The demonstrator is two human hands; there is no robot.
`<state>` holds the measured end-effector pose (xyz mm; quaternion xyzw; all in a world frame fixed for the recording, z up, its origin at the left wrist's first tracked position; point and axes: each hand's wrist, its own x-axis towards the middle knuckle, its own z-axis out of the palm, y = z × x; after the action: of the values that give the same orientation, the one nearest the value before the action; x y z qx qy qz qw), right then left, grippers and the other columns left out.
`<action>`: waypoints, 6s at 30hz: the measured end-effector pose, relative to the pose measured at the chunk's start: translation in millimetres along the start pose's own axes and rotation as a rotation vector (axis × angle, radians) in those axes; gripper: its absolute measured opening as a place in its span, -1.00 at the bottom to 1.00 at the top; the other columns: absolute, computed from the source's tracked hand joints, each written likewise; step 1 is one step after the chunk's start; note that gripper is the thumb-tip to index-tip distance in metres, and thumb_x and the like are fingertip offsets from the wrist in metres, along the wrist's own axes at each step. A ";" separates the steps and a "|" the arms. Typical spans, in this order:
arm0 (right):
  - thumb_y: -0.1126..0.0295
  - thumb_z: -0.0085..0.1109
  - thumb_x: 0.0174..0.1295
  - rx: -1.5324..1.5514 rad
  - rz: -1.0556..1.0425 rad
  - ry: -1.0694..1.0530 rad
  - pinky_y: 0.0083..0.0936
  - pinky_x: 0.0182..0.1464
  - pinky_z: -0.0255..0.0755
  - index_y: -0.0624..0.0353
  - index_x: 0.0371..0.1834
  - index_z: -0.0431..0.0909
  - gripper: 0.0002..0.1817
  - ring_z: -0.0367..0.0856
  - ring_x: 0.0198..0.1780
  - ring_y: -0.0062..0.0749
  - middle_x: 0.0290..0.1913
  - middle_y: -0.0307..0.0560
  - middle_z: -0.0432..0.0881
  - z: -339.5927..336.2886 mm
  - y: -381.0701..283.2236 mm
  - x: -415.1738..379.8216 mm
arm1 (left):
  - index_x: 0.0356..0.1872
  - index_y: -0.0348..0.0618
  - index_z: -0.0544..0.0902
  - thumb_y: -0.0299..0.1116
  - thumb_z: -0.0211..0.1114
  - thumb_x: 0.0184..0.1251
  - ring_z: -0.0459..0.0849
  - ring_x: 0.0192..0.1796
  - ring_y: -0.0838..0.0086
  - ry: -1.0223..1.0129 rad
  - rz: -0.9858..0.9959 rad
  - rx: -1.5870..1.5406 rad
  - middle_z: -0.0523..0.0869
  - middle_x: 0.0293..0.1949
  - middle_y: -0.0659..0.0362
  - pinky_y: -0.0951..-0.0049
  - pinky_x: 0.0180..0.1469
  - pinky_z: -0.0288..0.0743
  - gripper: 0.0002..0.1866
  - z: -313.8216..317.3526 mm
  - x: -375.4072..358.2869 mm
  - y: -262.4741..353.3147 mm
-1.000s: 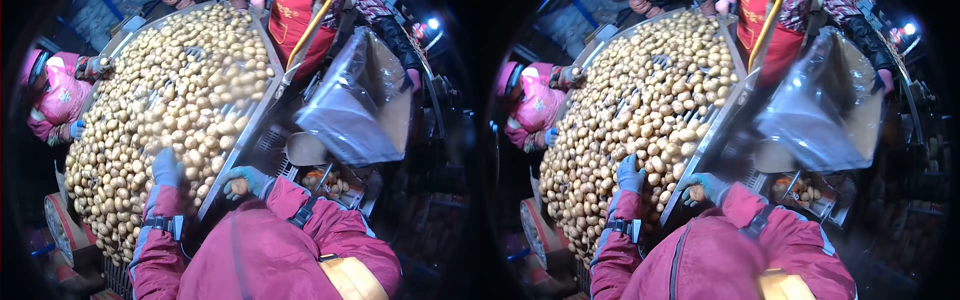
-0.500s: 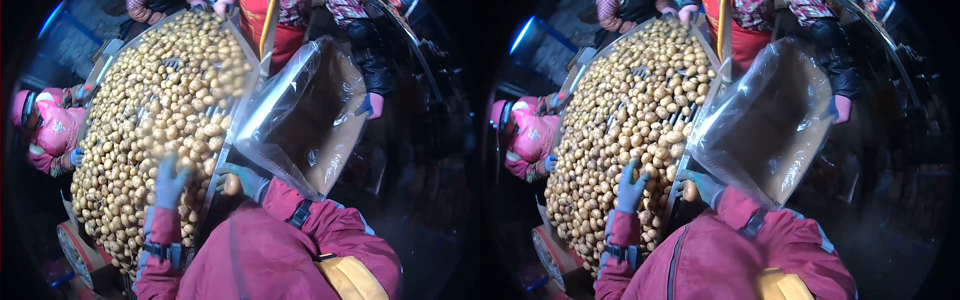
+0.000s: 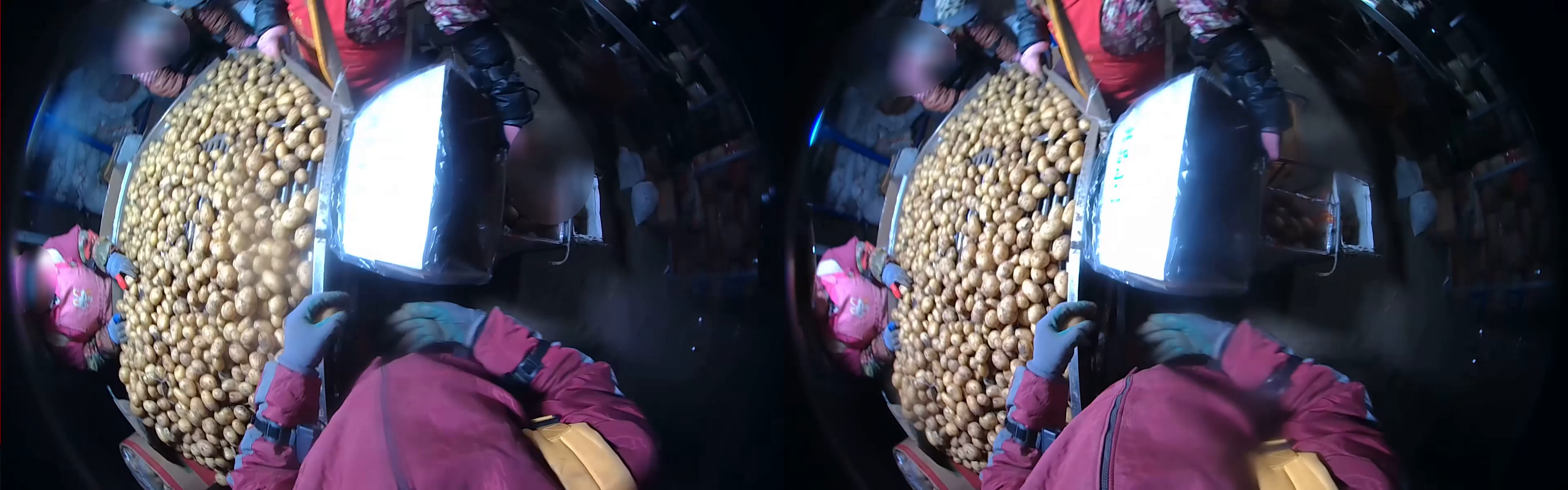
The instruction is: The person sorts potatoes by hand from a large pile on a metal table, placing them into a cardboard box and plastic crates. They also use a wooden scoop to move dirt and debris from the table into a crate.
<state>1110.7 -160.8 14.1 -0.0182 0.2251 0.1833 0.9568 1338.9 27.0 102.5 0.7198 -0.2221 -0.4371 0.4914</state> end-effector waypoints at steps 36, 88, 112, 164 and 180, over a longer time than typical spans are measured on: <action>0.10 0.27 0.28 -1.265 -0.851 1.081 -0.13 -0.20 0.57 0.29 -0.22 0.70 -0.61 0.75 -0.25 0.19 -0.34 0.28 0.72 -38.4 -116.3 -104.4 | 0.31 -0.26 0.48 -0.01 0.10 0.60 0.62 0.15 0.21 -0.107 -0.623 -0.365 0.62 0.20 -0.06 0.25 0.28 0.49 -0.47 172.3 64.3 28.0; 0.28 0.15 0.25 -2.362 -1.080 1.561 -0.17 -0.18 0.60 0.12 -0.31 0.69 -0.81 0.72 -0.22 -0.12 -0.34 0.00 0.72 -88.5 -268.6 -1.8 | 0.14 -0.27 0.66 -0.40 0.59 0.16 0.73 0.07 0.39 -0.225 -0.264 0.465 0.76 0.06 0.03 0.34 0.17 0.61 -0.50 95.5 -60.9 -63.8; 0.36 0.24 0.40 -0.440 -1.539 0.933 -0.35 -0.18 0.71 0.31 0.13 0.58 -0.67 0.78 -0.29 -0.18 -0.10 0.06 0.75 -49.0 -298.9 -196.9 | 0.10 -0.35 0.66 -0.35 0.12 0.54 0.79 -0.08 0.21 -0.014 -0.738 -0.592 0.77 -0.03 -0.04 0.23 0.11 0.70 -0.68 129.9 126.4 -156.9; 0.19 0.14 0.43 -1.641 0.628 -0.332 -0.51 -0.33 0.65 0.28 -0.07 0.71 -0.66 0.78 -0.37 -0.33 -0.33 0.02 0.78 237.0 264.1 292.3 | -0.06 -0.34 0.70 -0.16 0.33 0.44 0.83 -0.34 0.24 1.687 -0.345 -1.028 0.82 -0.20 -0.06 0.29 -0.49 0.67 -0.63 23.9 -529.2 -268.0; -0.01 0.13 0.45 -1.237 0.727 -0.083 -0.49 -0.27 0.62 0.20 0.06 0.69 -0.53 0.73 -0.34 -0.35 -0.14 -0.05 0.78 187.3 165.5 239.5 | 0.17 -0.26 0.66 0.00 0.02 0.63 0.76 -0.09 0.36 1.607 -0.047 -1.192 0.77 0.00 0.05 0.41 -0.03 0.69 -0.49 19.0 -429.1 -178.7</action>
<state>1329.9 97.5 85.4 -0.4739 0.0354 0.5848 0.6574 1080.3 413.6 115.1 0.4418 0.4458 0.1297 0.7676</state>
